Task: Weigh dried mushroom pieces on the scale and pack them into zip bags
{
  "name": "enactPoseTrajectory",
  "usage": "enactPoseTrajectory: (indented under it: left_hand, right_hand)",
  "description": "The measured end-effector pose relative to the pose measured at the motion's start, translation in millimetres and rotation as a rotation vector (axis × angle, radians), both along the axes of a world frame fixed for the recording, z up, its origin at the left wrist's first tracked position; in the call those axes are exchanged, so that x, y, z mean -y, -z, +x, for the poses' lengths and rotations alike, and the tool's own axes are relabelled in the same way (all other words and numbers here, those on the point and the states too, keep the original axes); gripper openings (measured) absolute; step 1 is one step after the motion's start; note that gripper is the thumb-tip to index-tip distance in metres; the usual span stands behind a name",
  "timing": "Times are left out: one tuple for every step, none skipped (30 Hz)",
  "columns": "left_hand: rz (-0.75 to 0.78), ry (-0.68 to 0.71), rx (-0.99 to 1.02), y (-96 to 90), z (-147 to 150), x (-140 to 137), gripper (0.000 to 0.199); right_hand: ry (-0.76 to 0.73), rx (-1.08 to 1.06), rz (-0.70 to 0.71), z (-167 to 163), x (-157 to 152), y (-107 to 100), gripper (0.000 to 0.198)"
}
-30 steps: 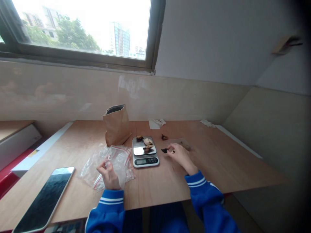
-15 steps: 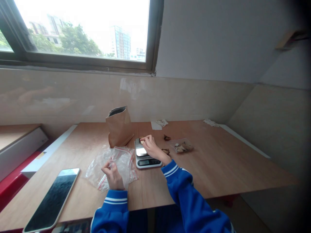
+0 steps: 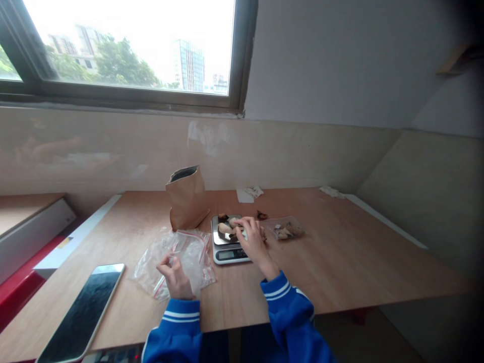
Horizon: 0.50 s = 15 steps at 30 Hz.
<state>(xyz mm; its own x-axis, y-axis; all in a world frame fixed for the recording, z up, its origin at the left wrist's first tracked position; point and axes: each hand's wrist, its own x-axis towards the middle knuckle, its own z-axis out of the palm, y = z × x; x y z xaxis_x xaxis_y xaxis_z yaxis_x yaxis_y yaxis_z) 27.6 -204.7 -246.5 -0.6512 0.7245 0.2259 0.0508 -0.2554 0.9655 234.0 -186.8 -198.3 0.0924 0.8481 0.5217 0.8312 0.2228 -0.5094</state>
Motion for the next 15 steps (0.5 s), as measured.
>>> enactPoseTrajectory:
  left_hand:
    - [-0.004, -0.009, 0.000, -1.5, 0.5, 0.5, 0.032]
    - [-0.005, -0.020, -0.003, -2.6, 0.9, 0.8, 0.031]
    - [-0.005, -0.031, -0.006, -3.0, 1.1, 0.9, 0.031]
    - [-0.006, -0.039, -0.010, -2.8, 1.0, 0.7, 0.030]
    - [-0.007, -0.045, -0.010, -2.0, 0.5, 0.3, 0.030]
    - [-0.010, -0.046, -0.007, -0.7, -0.3, -0.3, 0.031]
    - [-0.016, -0.036, -0.005, 0.7, -1.3, -1.0, 0.032]
    - [-0.020, -0.025, -0.003, 2.1, -2.5, -1.6, 0.033]
    - [-0.020, -0.018, -0.004, 3.2, -3.6, -2.1, 0.034]
    - [-0.019, -0.016, -0.009, 3.9, -4.6, -2.5, 0.034]
    - [-0.020, -0.017, -0.017, 4.0, -5.3, -2.7, 0.035]
    - [-0.024, -0.021, -0.026, 3.8, -5.7, -2.8, 0.034]
    - [-0.030, -0.026, -0.030, 3.4, -5.8, -2.8, 0.034]
    - [-0.033, -0.032, -0.031, 3.0, -5.7, -2.8, 0.034]
    - [-0.036, -0.033, -0.028, 2.7, -5.4, -2.7, 0.035]
  right_hand:
    - [0.024, -0.038, 0.010, 6.2, 6.7, 6.5, 0.022]
    - [0.050, -0.073, 0.023, 11.6, 13.6, 14.2, 0.023]
    - [0.077, -0.106, 0.039, 16.1, 20.8, 22.6, 0.024]
    - [0.105, -0.138, 0.056, 19.6, 28.1, 31.1, 0.024]
    - [0.132, -0.167, 0.070, 22.1, 35.4, 39.3, 0.024]
    - [0.154, -0.193, 0.078, 23.6, 42.4, 46.5, 0.025]
    - [0.170, -0.215, 0.078, 24.3, 48.9, 52.5, 0.025]
    - [0.179, -0.233, 0.073, 24.3, 54.6, 56.9, 0.025]
    - [0.179, -0.245, 0.064, 23.9, 59.4, 59.8, 0.025]
    - [0.171, -0.253, 0.054, 23.2, 63.1, 61.3, 0.026]
    - [0.159, -0.258, 0.045, 22.4, 65.7, 61.7, 0.026]
    - [0.144, -0.262, 0.037, 21.7, 67.3, 61.3, 0.026]
    - [0.130, -0.265, 0.029, 21.0, 67.9, 60.6, 0.026]
    - [0.117, -0.267, 0.022, 20.5, 68.0, 59.8, 0.026]
    - [0.107, -0.272, 0.018, 20.1, 67.6, 59.1, 0.025]
